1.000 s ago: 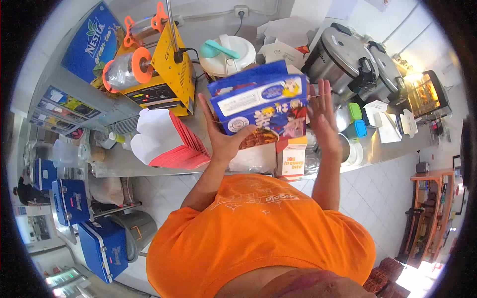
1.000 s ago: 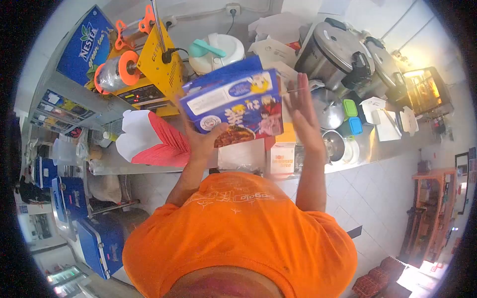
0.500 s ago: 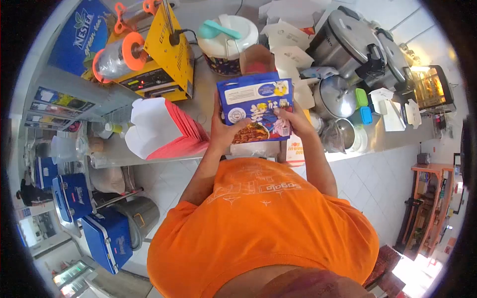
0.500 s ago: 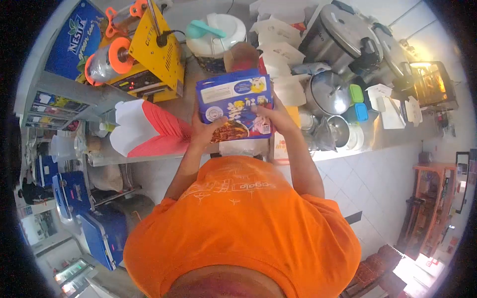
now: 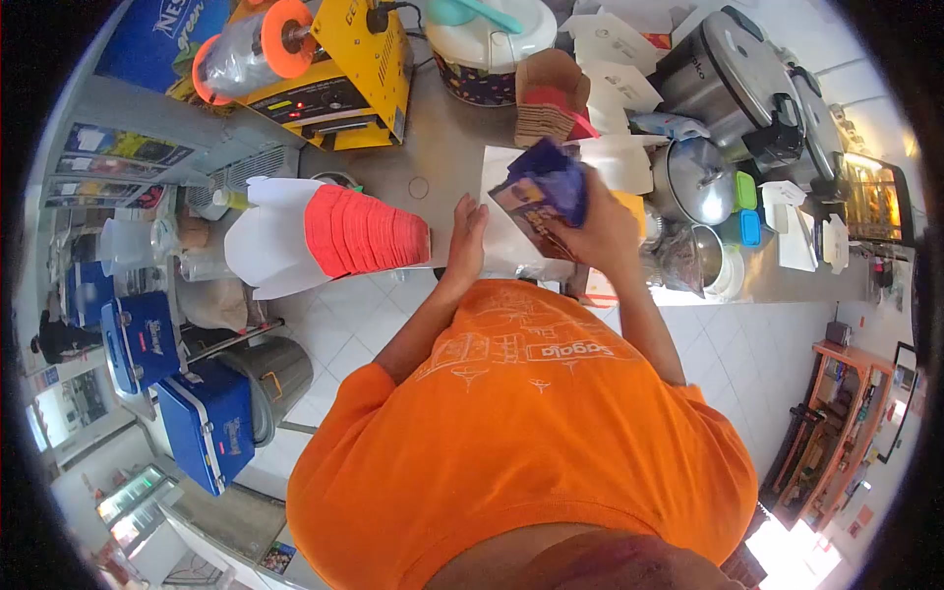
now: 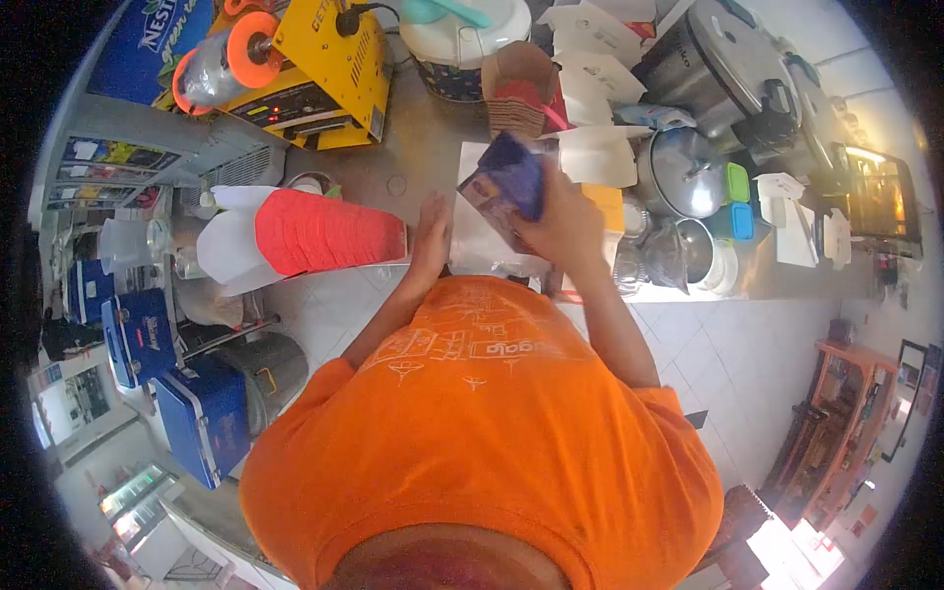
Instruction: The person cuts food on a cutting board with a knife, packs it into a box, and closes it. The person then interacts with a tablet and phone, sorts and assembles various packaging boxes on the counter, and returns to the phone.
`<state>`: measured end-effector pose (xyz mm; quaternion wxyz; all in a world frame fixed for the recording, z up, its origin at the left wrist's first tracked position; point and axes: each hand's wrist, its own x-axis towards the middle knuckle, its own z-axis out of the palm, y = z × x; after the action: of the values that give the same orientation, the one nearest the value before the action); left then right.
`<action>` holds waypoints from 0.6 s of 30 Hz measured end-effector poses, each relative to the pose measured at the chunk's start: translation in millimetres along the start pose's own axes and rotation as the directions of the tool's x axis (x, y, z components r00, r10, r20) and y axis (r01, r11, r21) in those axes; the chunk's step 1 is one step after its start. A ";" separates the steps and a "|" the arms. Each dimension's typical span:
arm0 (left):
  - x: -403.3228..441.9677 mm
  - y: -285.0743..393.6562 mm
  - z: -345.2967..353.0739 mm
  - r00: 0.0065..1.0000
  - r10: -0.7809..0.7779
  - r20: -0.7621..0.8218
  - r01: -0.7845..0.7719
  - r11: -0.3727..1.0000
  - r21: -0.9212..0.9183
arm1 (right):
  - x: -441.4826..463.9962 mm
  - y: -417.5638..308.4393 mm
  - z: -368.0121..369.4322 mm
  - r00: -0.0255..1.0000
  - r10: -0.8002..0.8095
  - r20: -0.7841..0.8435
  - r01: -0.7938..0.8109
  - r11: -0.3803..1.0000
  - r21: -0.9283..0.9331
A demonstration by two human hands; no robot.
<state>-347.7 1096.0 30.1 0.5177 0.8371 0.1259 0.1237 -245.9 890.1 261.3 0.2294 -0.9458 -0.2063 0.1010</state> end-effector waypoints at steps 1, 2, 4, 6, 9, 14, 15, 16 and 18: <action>-3.9 -28.2 6.1 0.987 0.159 0.018 -0.159 0.956 0.246 | 8.6 14.4 39.7 0.988 -0.105 -0.115 0.092 0.989 -0.117; -17.7 -1.4 -12.9 0.975 -0.103 0.194 0.089 0.993 0.079 | 18.7 25.7 79.0 0.995 -0.091 -0.030 0.082 0.971 -0.223; -84.8 22.5 -53.7 0.765 -0.415 0.492 0.562 0.804 -0.196 | 19.3 31.8 113.0 0.992 -0.127 0.009 0.122 0.921 -0.370; -163.8 -29.9 -106.9 0.744 -0.578 0.336 0.609 0.793 0.015 | 31.5 30.4 114.4 0.957 -0.271 -0.103 0.197 0.868 -0.457; -194.2 -77.1 -155.8 0.701 -0.713 -0.021 0.685 0.665 0.297 | 32.5 31.8 118.7 0.953 -0.274 -0.129 0.199 0.887 -0.417; -145.4 -124.8 -98.7 0.727 -0.515 0.455 0.527 0.842 0.112 | 43.5 24.1 92.1 0.992 -0.018 0.125 0.052 0.959 -0.277; -137.6 -109.8 -82.3 0.679 -0.512 0.526 0.639 0.764 -0.082 | 43.6 20.7 85.4 0.993 0.013 0.117 0.022 0.957 -0.288; -130.8 -89.1 -69.2 0.633 -0.489 0.600 0.731 0.632 -0.256 | 41.1 15.7 80.6 0.993 0.045 0.112 -0.010 0.955 -0.297; -112.1 -65.1 -58.7 0.659 -0.417 0.626 0.704 0.636 -0.317 | 31.8 16.4 95.3 0.999 0.040 0.023 -0.031 0.951 -0.308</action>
<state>-478.1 1135.2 -11.5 0.7546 0.5727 0.2121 -0.2402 -239.1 928.1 167.0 0.0743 -0.9720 -0.2060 0.0854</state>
